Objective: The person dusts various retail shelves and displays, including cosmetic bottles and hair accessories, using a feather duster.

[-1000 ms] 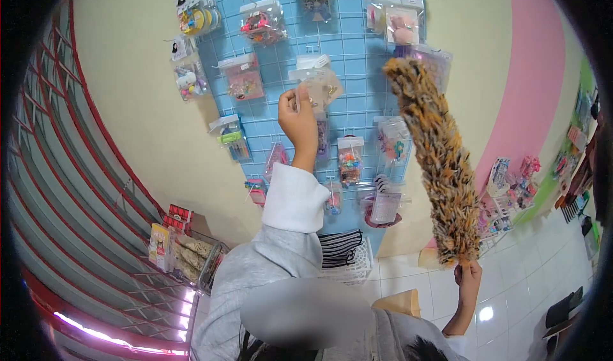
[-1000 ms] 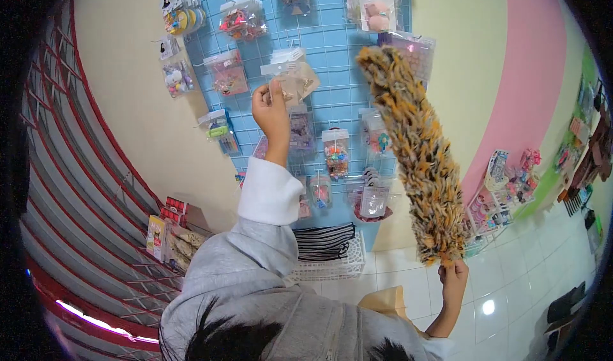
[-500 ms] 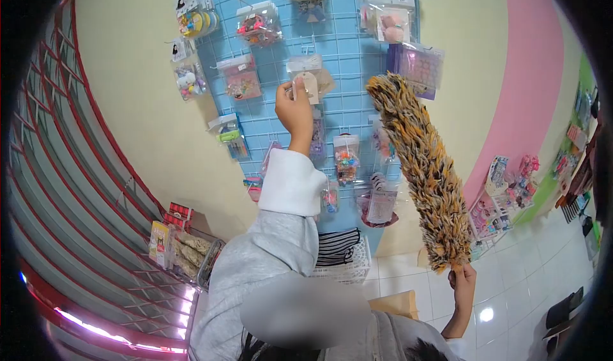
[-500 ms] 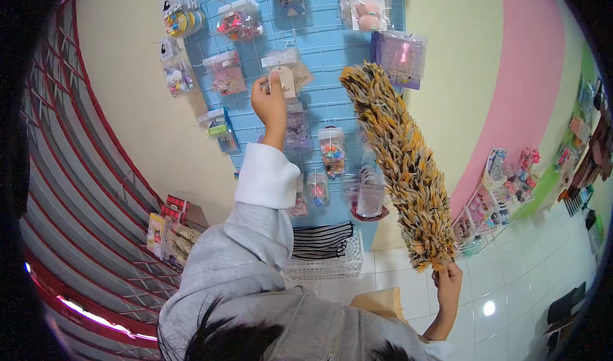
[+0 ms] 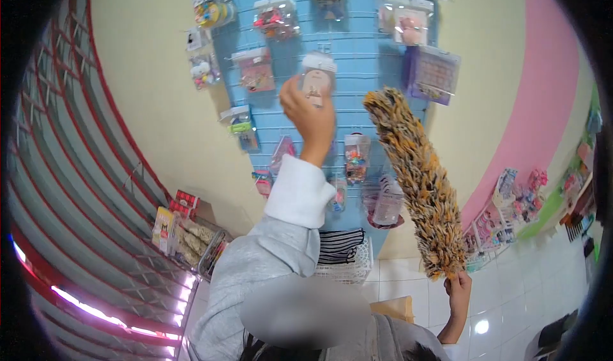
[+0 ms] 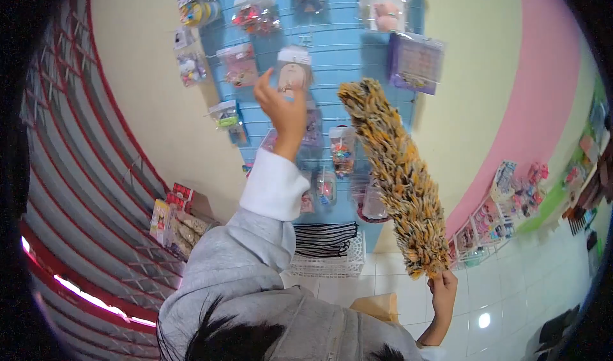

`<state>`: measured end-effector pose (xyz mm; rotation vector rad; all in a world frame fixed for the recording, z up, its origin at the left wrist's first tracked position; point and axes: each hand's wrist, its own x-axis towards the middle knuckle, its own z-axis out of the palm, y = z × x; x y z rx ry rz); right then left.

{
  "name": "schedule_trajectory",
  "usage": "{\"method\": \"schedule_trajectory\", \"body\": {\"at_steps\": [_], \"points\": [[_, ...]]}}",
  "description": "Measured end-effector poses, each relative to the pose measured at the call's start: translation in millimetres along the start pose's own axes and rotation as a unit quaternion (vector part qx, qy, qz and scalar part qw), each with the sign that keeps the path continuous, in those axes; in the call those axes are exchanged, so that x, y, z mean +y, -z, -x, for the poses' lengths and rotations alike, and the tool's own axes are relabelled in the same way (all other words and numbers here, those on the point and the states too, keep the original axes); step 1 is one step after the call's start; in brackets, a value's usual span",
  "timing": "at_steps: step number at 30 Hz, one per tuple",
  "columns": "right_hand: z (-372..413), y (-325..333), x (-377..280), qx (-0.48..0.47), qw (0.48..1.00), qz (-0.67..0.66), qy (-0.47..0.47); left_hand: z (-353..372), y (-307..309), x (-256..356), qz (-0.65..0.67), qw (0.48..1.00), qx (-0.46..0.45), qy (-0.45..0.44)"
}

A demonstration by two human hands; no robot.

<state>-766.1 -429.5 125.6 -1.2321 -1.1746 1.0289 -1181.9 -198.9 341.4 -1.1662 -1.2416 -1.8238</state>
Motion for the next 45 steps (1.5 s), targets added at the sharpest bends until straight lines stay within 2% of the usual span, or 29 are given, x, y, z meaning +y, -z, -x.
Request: {"method": "schedule_trajectory", "body": {"at_steps": [2,8,11,14,20,24,29,32,40,45], "points": [[-4,2,2,-0.004,1.000,-0.003,-0.003,-9,-2,13,0.026,0.997,-0.037,-0.064],[-4,1,2,-0.002,1.000,-0.002,-0.007,-15,-37,20,0.010,0.996,-0.076,-0.048],[-4,-1,-1,0.003,1.000,0.002,-0.016,-19,-50,16,0.045,0.996,-0.073,0.030],[-3,0,4,0.013,1.000,0.000,-0.012,-28,-62,1,0.039,0.994,-0.079,0.063],[0,-7,4,0.036,0.999,-0.010,-0.003,-39,-74,-1,-0.046,0.987,-0.133,0.083],[-2,-14,5,0.047,0.999,-0.027,0.007,-44,-86,-2,-0.051,0.980,-0.166,0.096],[-5,-21,7,0.047,0.999,-0.022,0.005,-43,-83,-10,-0.013,0.984,-0.156,0.088],[-8,-20,7,0.039,0.999,-0.010,0.000,-41,-66,-4,-0.048,0.992,-0.111,0.035],[-24,-14,28,0.020,0.999,0.005,0.031,-27,-25,20,-0.008,0.989,-0.147,0.021],[-35,-9,36,-0.015,0.999,-0.034,-0.006,-19,0,19,0.010,0.983,-0.183,-0.005]]}}
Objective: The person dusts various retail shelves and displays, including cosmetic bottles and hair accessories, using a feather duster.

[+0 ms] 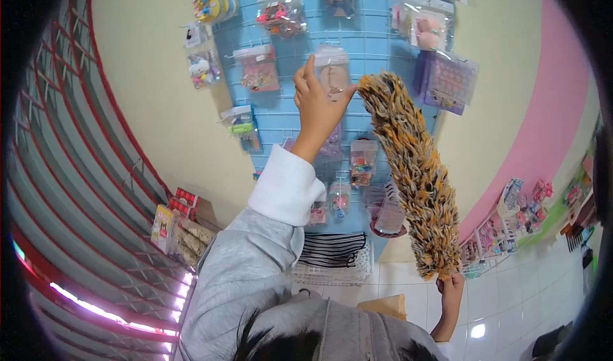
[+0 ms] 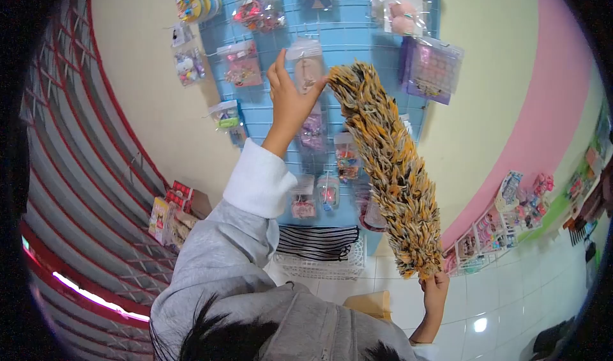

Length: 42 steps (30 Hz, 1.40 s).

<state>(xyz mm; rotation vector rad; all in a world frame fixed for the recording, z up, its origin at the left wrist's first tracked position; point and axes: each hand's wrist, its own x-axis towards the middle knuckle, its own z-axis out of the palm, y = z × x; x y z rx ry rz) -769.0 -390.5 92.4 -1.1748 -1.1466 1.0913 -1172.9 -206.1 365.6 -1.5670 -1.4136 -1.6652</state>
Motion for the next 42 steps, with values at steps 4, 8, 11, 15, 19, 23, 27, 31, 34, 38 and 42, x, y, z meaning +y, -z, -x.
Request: {"method": "schedule_trajectory", "body": {"at_steps": [4,8,11,15,19,23,27,31,34,38,42], "points": [[-13,-9,-5,-0.030,0.999,-0.043,0.010,5,18,-25,0.018,0.998,0.027,-0.054],[-17,-28,-11,-0.055,0.995,-0.075,-0.020,8,58,-36,0.081,0.996,0.035,-0.032],[-17,-42,-12,-0.137,0.989,-0.049,-0.007,6,89,-76,0.082,0.993,0.077,0.023],[-4,-89,-41,-0.141,0.989,-0.030,-0.018,-8,126,-143,0.045,0.982,0.177,0.041],[7,-131,-71,-0.216,0.974,0.041,0.052,-32,161,-182,0.071,0.970,0.213,0.097],[12,-194,-78,-0.231,0.971,-0.023,0.049,-69,176,-221,0.189,0.958,0.163,0.144],[4,-273,-102,-0.207,0.961,0.053,0.177,-84,168,-296,0.491,0.858,0.043,0.143],[1,-332,-121,-0.151,0.938,0.183,0.251,-99,180,-279,0.623,0.749,0.003,0.225],[11,-367,-115,-0.123,0.955,0.157,0.221,-103,177,-283,0.595,0.773,0.029,0.219],[24,-383,-85,-0.101,0.964,0.161,0.186,-118,184,-280,0.629,0.748,-0.058,0.204],[45,-386,-69,-0.067,0.975,0.143,0.155,-131,175,-285,0.600,0.771,-0.081,0.199]]}}
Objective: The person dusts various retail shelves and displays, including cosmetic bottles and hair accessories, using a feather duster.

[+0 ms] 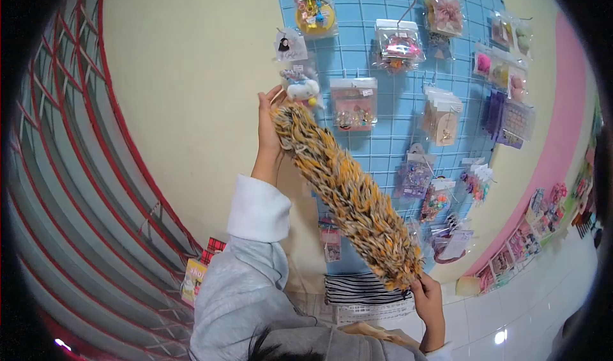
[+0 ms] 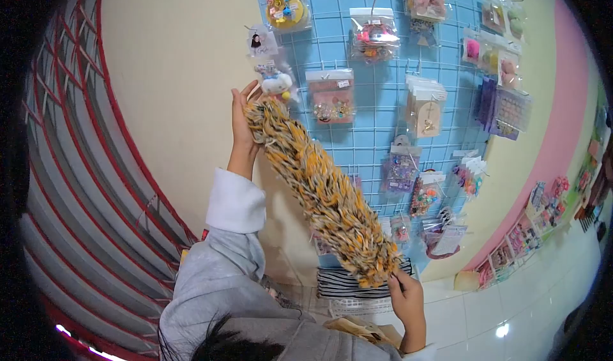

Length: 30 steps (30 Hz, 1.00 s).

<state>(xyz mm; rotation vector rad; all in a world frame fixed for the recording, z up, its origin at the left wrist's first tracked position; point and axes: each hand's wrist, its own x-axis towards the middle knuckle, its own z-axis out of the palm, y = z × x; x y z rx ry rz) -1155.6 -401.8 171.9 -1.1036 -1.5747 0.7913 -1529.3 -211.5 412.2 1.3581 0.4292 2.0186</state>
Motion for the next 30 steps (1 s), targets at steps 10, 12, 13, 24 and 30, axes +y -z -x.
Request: {"method": "schedule_trajectory", "body": {"at_steps": [10,12,13,24,30], "points": [[3,-20,-16,0.069,0.994,-0.059,0.068,-11,-3,3,-0.050,0.997,-0.053,0.002],[0,-26,-10,0.065,0.996,-0.058,0.026,-8,-7,5,-0.066,0.997,-0.041,0.000],[0,-29,-9,0.063,0.996,-0.060,0.004,-6,-7,4,-0.086,0.996,-0.034,-0.003],[30,-13,15,0.033,0.987,-0.097,-0.125,-34,15,-29,-0.235,0.970,-0.049,-0.044],[54,11,23,0.027,0.996,-0.073,-0.053,-29,4,-9,-0.204,0.977,-0.031,-0.054]]}}
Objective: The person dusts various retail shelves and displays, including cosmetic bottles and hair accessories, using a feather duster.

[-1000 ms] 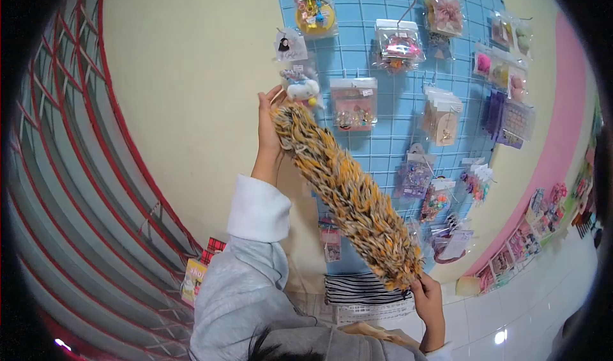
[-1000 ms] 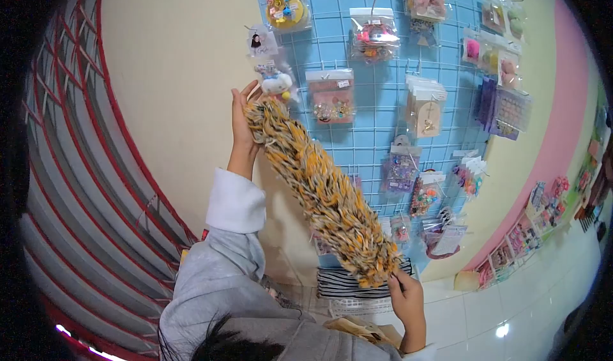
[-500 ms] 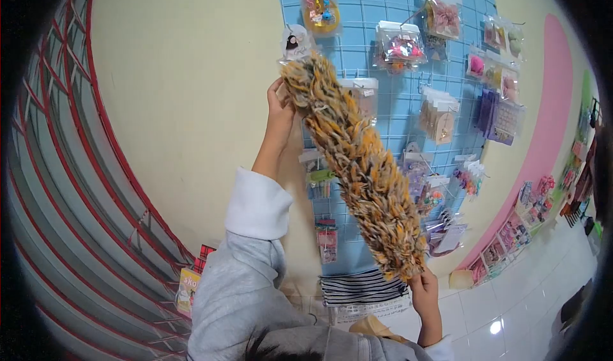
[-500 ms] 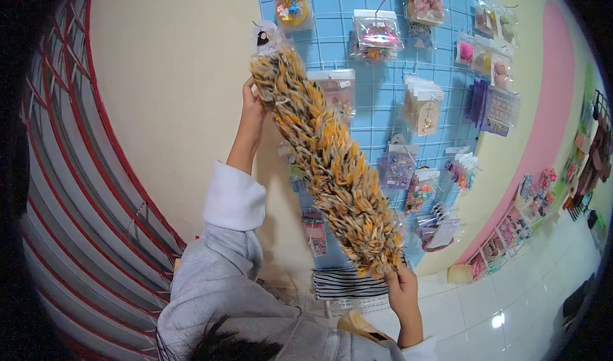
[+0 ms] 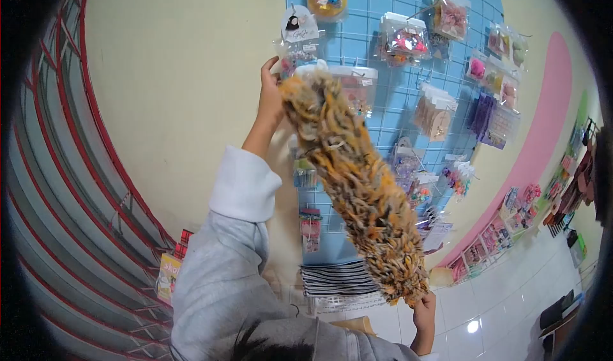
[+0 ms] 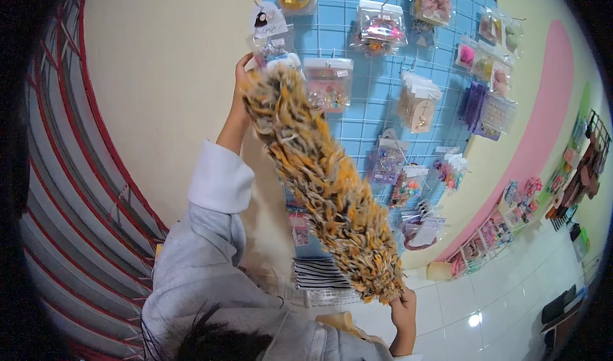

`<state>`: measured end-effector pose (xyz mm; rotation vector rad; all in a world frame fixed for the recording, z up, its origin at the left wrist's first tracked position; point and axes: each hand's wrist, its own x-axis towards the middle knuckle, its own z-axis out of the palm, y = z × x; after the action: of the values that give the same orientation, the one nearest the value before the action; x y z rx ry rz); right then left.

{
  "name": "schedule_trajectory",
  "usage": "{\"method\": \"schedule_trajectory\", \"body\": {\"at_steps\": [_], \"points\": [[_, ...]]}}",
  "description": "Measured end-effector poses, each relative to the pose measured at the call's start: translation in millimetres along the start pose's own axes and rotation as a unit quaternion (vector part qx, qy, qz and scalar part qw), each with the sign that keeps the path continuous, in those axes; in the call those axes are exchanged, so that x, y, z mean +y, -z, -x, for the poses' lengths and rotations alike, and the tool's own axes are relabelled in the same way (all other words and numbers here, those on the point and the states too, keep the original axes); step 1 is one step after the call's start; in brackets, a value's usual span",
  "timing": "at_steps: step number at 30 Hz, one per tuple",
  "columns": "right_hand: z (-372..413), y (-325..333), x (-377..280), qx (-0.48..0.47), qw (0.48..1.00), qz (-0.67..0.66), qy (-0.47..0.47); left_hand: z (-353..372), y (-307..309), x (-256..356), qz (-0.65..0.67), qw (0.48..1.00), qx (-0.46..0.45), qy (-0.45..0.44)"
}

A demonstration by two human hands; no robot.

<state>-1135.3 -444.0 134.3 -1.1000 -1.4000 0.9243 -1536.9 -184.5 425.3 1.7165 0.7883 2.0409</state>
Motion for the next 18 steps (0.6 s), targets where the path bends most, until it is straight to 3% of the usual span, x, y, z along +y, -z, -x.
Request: {"method": "schedule_trajectory", "body": {"at_steps": [3,7,11,12,16,18], "points": [[-1,-14,3,0.037,0.996,-0.079,-0.016,-4,8,-5,0.054,0.997,-0.041,0.020],[-18,-42,5,0.061,0.997,-0.035,0.014,0,23,13,0.024,0.996,-0.041,0.071],[-37,-68,-14,0.035,0.997,0.059,0.035,0,30,8,0.123,0.990,-0.015,0.074],[-39,-72,-17,0.025,0.995,0.090,0.041,5,28,17,0.078,0.994,-0.005,0.082],[-41,-83,-6,0.035,0.985,0.083,0.150,5,26,15,0.140,0.985,0.016,0.097],[-33,-75,0,0.015,0.990,0.080,0.114,7,24,23,0.154,0.982,-0.014,0.110]]}}
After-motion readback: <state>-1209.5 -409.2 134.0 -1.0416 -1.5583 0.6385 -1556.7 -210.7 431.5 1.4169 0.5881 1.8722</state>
